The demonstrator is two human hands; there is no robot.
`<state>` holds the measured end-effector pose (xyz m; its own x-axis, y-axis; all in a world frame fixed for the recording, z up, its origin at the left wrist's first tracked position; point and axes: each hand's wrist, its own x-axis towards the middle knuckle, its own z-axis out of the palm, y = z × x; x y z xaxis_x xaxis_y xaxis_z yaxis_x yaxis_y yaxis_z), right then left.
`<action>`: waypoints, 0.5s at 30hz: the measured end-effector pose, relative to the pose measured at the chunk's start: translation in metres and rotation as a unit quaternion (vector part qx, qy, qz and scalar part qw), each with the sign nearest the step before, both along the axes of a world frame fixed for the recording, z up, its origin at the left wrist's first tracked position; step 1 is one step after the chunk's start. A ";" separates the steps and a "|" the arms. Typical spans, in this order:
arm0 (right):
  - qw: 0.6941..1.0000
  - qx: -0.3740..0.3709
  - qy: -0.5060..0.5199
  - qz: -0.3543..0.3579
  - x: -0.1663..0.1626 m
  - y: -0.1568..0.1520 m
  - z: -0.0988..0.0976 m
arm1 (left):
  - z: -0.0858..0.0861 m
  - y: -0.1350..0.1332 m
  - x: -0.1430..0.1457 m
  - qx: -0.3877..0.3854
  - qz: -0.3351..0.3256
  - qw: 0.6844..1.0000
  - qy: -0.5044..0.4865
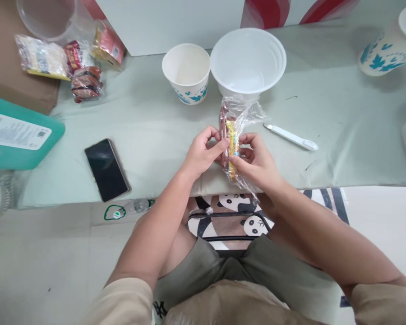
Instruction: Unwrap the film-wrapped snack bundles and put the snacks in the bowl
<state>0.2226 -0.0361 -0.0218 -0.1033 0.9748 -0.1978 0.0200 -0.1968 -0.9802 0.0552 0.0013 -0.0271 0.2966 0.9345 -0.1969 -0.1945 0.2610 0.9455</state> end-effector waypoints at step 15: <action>0.999 0.031 0.000 0.018 0.001 0.005 -0.006 | -0.007 0.005 -0.004 -0.019 0.050 0.998 -0.018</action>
